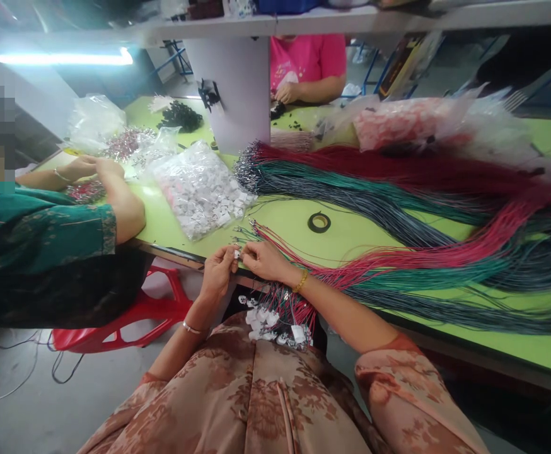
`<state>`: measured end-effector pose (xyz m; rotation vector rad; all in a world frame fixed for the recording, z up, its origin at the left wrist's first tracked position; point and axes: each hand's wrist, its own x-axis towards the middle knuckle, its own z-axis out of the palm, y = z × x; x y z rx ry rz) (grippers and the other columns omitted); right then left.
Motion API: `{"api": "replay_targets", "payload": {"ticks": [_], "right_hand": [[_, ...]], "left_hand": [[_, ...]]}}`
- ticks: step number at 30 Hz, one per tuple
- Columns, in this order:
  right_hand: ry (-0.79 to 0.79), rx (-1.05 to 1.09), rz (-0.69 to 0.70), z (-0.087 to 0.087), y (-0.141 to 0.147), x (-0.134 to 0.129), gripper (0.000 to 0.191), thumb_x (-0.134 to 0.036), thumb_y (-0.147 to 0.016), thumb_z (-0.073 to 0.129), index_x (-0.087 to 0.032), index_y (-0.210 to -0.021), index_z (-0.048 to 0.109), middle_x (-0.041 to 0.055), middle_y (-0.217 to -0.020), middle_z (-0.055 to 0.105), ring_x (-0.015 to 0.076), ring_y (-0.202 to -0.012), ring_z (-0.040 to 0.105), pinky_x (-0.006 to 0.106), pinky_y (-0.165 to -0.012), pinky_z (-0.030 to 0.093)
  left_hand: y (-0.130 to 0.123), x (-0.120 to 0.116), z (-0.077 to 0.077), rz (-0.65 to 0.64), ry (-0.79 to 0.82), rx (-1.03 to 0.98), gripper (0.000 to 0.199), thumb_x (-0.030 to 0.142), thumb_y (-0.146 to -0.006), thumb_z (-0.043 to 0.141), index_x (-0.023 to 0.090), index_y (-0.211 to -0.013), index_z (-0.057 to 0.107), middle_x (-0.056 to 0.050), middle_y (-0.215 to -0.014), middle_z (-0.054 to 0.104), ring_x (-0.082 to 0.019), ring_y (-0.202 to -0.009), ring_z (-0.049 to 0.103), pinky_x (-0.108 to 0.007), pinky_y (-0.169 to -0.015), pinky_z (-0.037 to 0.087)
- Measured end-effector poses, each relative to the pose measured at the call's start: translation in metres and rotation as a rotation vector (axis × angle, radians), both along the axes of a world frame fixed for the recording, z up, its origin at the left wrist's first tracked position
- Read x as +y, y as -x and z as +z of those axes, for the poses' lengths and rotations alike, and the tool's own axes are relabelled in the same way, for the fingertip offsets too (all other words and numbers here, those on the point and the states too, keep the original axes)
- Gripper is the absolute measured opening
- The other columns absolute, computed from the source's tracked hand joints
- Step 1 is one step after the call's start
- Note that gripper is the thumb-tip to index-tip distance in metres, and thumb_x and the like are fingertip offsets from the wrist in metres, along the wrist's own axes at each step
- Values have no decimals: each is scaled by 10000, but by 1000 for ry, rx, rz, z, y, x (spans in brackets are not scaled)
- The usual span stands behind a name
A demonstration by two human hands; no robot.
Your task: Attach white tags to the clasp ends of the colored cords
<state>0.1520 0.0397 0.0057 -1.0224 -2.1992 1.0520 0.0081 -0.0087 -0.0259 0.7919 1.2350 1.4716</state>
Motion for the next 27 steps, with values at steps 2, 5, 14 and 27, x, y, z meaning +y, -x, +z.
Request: {"api": "replay_targets", "payload": {"ticks": [2,5,14,27], "right_hand": [[-26,-50,-23,-1,0,-5,134,-189,-801,510,-156,-685,570,-16,-595,533,98,-547,399,247,-561,262],[-75,-128,-31,-2,-1,-8,168,-213,-813,525,-159,-660,569,-2,-586,551,104,-538,390,254,-551,253],[-112,-262,-200,-1,20,51,182,-284,-825,558,-152,-790,679,64,-786,691,152,-694,547,254,-627,333],[126,269,-175,-4,9,44,228,-377,-809,563,-155,-780,606,-12,-644,572,110,-586,471,244,-599,371]], "left_hand": [[-1,-4,-2,-8,14,16,356,477,-738,745,138,-829,682,63,-490,471,-49,-445,382,-196,-465,281],[-3,-9,-3,-16,31,59,355,486,-748,737,142,-803,671,64,-468,455,-53,-445,385,-194,-466,287],[8,-2,10,24,20,-13,320,431,-692,789,137,-774,690,33,-583,557,-35,-448,405,-194,-452,300],[3,2,10,18,17,-287,280,314,-699,807,151,-883,673,3,-734,644,-39,-560,498,-161,-509,378]]}}
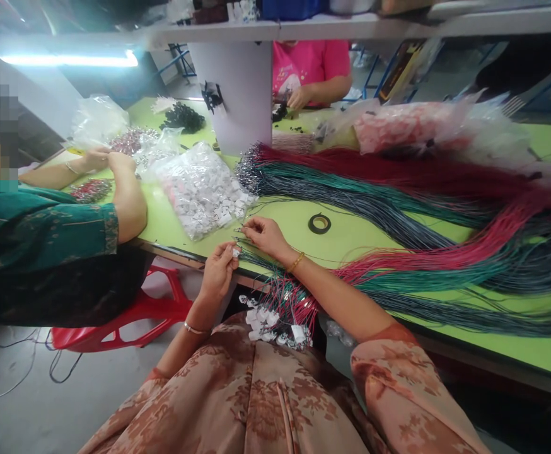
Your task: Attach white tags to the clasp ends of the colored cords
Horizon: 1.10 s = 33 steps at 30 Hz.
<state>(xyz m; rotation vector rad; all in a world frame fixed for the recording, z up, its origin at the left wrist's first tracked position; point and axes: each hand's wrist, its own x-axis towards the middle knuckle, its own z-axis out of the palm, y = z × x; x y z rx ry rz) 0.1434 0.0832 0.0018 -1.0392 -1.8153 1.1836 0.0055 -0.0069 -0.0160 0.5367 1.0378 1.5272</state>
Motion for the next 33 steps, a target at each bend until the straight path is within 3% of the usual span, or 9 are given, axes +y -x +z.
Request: {"api": "replay_targets", "payload": {"ticks": [6,13,20,25,33], "right_hand": [[-145,-128,117,3,-18,-24,195,-277,-819,521,-159,-671,570,-31,-594,504,97,-580,410,239,-594,322],[-152,-196,200,6,-25,-29,189,-213,-773,512,-167,-590,516,-52,-535,444,82,-529,369,226,-541,271],[-208,-279,208,-1,-21,-28,201,-223,-802,527,-163,-611,524,-52,-536,460,79,-519,353,236,-543,250],[-267,-361,260,4,-24,-34,243,-223,-857,506,-166,-620,509,-25,-560,484,91,-529,341,264,-556,233],[-359,-472,272,4,-28,-39,197,-181,-854,484,-164,-683,581,14,-638,584,118,-566,402,270,-583,263]], "left_hand": [[-6,5,2,-15,20,-167,161,219,-757,760,145,-856,656,1,-743,626,-41,-597,521,-149,-525,383],[-7,5,3,-50,14,-216,134,195,-773,735,132,-865,661,-12,-754,623,-46,-593,506,-158,-504,363],[-14,5,-2,-31,-9,-72,233,299,-710,798,128,-817,681,7,-686,602,-37,-533,453,-169,-481,331],[-22,2,-11,23,-23,94,303,390,-706,794,125,-818,699,46,-560,514,-34,-467,384,-189,-464,287],[-30,0,-11,15,-47,130,305,412,-716,786,127,-764,690,55,-515,459,-39,-470,357,-193,-480,289]]}}
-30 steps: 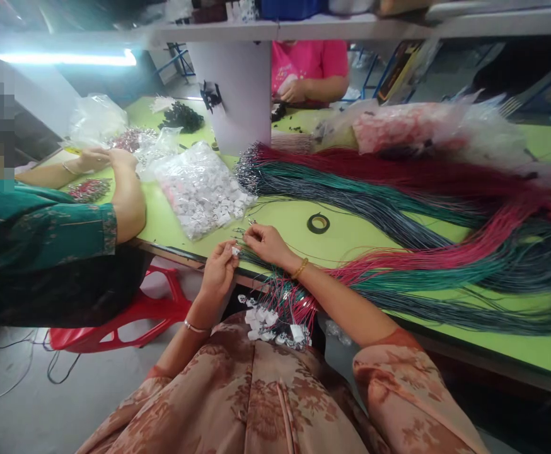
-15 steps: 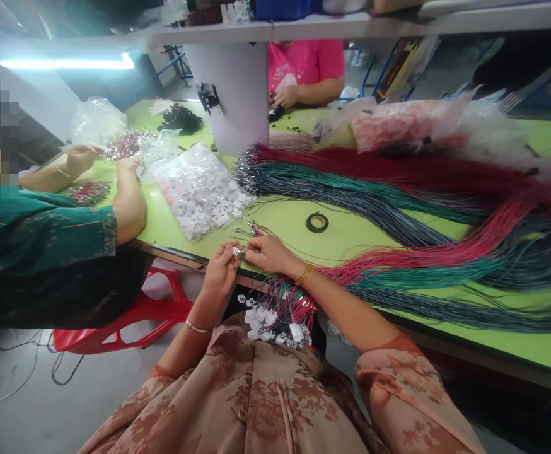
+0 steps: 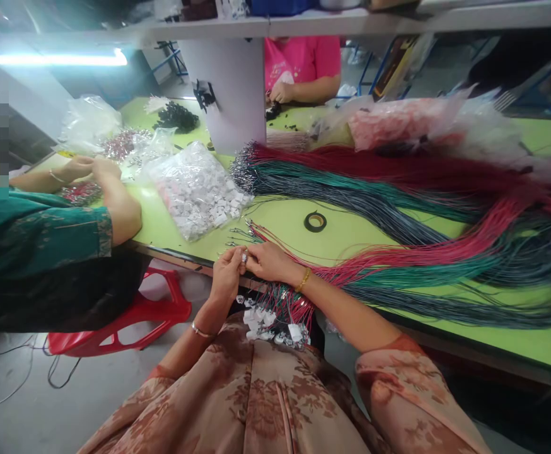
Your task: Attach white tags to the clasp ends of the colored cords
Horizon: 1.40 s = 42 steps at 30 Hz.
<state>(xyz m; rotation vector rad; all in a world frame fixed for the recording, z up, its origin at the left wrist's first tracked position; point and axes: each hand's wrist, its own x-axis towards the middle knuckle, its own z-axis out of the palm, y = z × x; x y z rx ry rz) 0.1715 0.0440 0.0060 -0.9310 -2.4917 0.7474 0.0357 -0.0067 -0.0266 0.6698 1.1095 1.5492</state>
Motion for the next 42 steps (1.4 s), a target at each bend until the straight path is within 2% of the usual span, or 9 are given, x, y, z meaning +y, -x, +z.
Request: {"api": "replay_targets", "payload": {"ticks": [3,6,9,13,18,22,32,36,42], "right_hand": [[67,5,-43,3,-6,15,250,-274,-892,473,-162,-721,617,13,-674,618,120,-598,457,250,-599,302],[105,-28,-280,6,-15,41,245,-298,-881,474,-150,-806,654,36,-773,672,138,-683,538,241,-619,331],[80,-250,-469,3,-19,62,182,-264,-808,530,-150,-803,672,83,-833,704,174,-725,568,262,-614,318],[56,-390,-439,-6,-17,69,194,-230,-816,489,-160,-798,669,118,-850,710,189,-696,558,286,-601,289],[-9,-214,-483,-15,-27,63,192,-217,-856,445,-140,-884,618,122,-821,680,175,-637,484,296,-587,276],[40,-9,-470,-14,-31,61,120,-222,-814,478,-158,-770,569,52,-738,637,142,-627,449,269,-585,298],[151,289,-315,9,24,69,108,-228,-738,515,-145,-715,580,5,-672,594,112,-629,462,235,-608,329],[224,357,-228,13,26,59,124,-239,-720,522,-136,-711,591,-12,-634,556,98,-591,439,228,-583,332],[278,339,-185,6,4,24,125,-257,-724,558,-140,-719,603,-39,-581,526,78,-536,404,206,-529,307]], "left_hand": [[3,5,0,-1,41,-76,301,389,-690,808,128,-800,704,26,-605,549,-34,-485,395,-188,-478,302],[10,12,1,0,83,-151,278,340,-683,817,125,-824,711,-21,-740,630,-29,-512,439,-185,-476,315],[14,16,0,-37,109,-179,281,326,-664,831,119,-812,713,-30,-752,642,-25,-513,437,-178,-473,325],[15,16,-2,-53,132,-194,312,336,-636,848,117,-814,714,-23,-734,645,-24,-515,453,-168,-480,348],[15,15,-2,-70,127,-190,298,318,-657,837,105,-823,710,-29,-730,646,-27,-510,473,-171,-481,362],[14,16,0,-74,124,-181,306,332,-652,839,110,-818,711,-26,-726,648,-28,-512,477,-172,-482,362],[13,14,0,-68,120,-175,354,368,-627,852,124,-838,706,-19,-750,645,-28,-553,484,-162,-514,373],[14,13,1,-55,120,-211,301,326,-667,831,135,-855,695,-12,-759,643,-29,-562,489,-161,-528,385],[14,12,3,-61,107,-306,232,260,-696,803,121,-835,680,-17,-757,638,-32,-559,491,-163,-510,368]]}}
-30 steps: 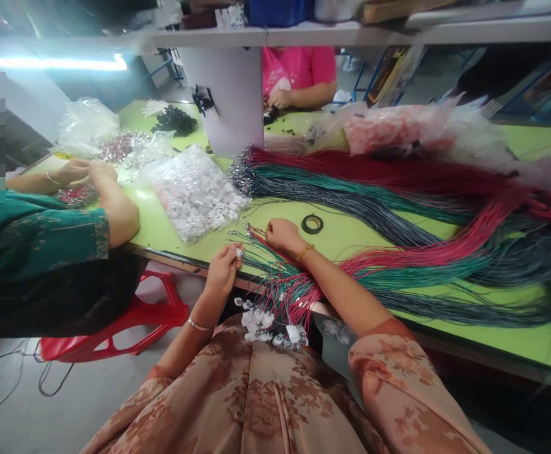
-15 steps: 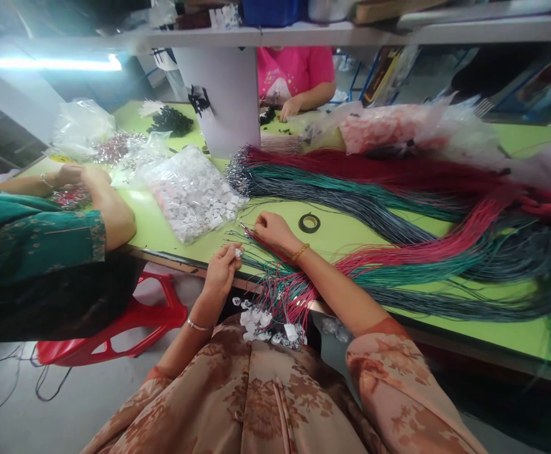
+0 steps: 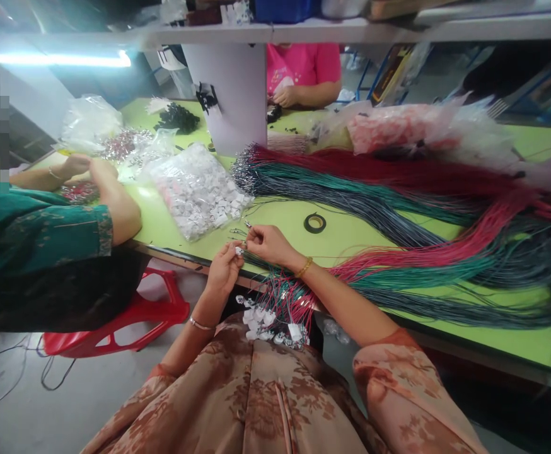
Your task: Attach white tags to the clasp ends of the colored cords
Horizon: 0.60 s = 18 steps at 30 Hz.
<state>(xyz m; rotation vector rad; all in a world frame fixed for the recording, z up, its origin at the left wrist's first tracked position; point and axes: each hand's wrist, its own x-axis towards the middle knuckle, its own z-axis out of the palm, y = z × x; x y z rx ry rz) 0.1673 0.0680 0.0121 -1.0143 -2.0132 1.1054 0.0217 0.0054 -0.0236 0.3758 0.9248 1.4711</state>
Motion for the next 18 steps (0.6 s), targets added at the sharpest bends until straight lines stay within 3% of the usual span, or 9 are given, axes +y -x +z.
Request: {"api": "replay_targets", "payload": {"ticks": [7,15,18], "right_hand": [[-47,-34,-5,-9,-10,-17,99,-247,-731,574,-157,-691,572,-41,-591,526,77,-536,414,208,-548,319],[-353,-194,38,-12,-1,-23,39,-153,-764,545,-173,-730,547,32,-707,587,143,-659,495,259,-632,366],[-388,-205,67,-12,-3,-24,48,-161,-807,524,-174,-795,569,50,-753,607,161,-702,517,277,-674,390]], "left_hand": [[-2,0,0,-36,4,-13,202,228,-702,783,110,-837,691,-24,-763,632,-35,-560,490,-166,-499,360],[-11,-5,-5,48,-54,129,281,337,-682,813,126,-852,737,35,-583,530,-33,-498,395,-174,-470,301],[-9,-5,-5,54,-24,117,273,328,-687,809,129,-858,738,30,-604,546,-35,-504,414,-179,-480,315]]}}
